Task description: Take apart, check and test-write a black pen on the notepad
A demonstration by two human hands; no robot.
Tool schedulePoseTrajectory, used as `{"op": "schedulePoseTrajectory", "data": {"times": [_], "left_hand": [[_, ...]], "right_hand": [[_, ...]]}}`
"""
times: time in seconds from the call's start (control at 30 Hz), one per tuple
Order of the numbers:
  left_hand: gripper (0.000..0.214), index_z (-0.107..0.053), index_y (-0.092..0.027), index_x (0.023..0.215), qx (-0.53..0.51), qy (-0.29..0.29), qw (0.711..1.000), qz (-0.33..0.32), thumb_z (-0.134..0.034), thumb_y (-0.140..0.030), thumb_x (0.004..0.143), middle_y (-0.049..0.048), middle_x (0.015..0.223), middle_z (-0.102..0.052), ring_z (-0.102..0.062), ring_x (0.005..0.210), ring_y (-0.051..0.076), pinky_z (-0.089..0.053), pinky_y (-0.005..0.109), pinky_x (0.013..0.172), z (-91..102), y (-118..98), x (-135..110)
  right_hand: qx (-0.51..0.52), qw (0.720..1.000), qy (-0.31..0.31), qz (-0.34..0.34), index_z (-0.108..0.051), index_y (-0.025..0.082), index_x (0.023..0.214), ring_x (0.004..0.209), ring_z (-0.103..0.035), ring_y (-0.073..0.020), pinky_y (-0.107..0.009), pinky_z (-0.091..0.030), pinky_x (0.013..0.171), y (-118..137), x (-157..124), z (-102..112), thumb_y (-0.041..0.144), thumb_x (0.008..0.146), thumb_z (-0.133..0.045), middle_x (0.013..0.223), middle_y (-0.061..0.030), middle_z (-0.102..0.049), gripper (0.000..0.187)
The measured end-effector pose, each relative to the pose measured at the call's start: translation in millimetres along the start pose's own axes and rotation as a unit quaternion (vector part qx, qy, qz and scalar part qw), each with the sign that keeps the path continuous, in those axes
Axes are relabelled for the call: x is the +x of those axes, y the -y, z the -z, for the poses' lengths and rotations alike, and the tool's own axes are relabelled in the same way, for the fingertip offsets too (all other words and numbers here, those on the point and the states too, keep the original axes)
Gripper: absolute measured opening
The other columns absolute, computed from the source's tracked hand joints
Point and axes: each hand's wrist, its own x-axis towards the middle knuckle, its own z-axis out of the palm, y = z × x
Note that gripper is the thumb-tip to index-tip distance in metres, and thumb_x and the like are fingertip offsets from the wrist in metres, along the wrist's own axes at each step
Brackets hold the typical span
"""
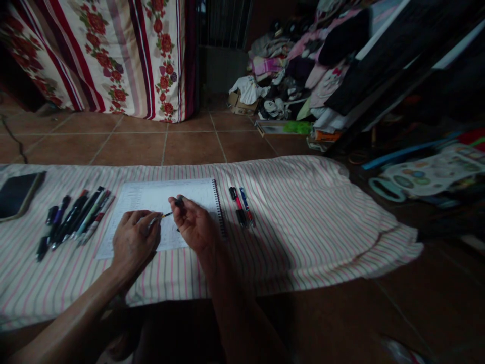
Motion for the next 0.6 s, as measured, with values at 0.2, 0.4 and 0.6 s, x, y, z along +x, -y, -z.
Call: {"op": "schedulePoseTrajectory", "data": {"times": [0.2,0.4,0.6], "left_hand": [[0.024,-0.067,-0.018,0.095,0.011,0.02,1.0,0.008,-0.048,-0.025,0.083,0.009,0.087,-0.066,-0.053,0.081,0.026,-0.044,0.038,0.071,-0.1,-1.3,-0.2],[0.026,-0.064,-0.016,0.101,0.012,0.028,1.0,0.005,-0.048,-0.026,0.084,0.0102,0.091,-0.065,-0.054,0.085,0.026,-0.044,0.039,0.074,0.7,-1.9,-1.4],[0.025,-0.063,-0.018,0.101,-0.011,0.019,1.0,0.002,-0.047,-0.025,0.084,0.0097,0.094,-0.064,-0.054,0.088,0.026,-0.044,0.039,0.078,0.9,-0.9,-1.7]], "right_hand": [[-0.038,0.998,0.013,0.044,-0.057,0.014,0.09,0.072,-0.066,-0.0069,-0.011,-0.052,0.059,-5.0,-0.3,-2.6,0.011,0.082,-0.051,0.081,-0.0043,-0.069,0.012],[-0.169,0.977,-0.028,0.123,-0.054,0.019,0.1,0.069,-0.067,-0.0096,-0.015,-0.052,0.06,-10.7,-4.3,-8.9,0.017,0.074,-0.061,0.077,-0.002,-0.071,0.027],[-0.313,0.917,-0.077,0.236,-0.056,0.02,0.1,0.068,-0.067,-0.0129,-0.022,-0.053,0.062,-16.7,1.0,-7.4,0.025,0.07,-0.064,0.079,-0.0027,-0.072,0.031]]}}
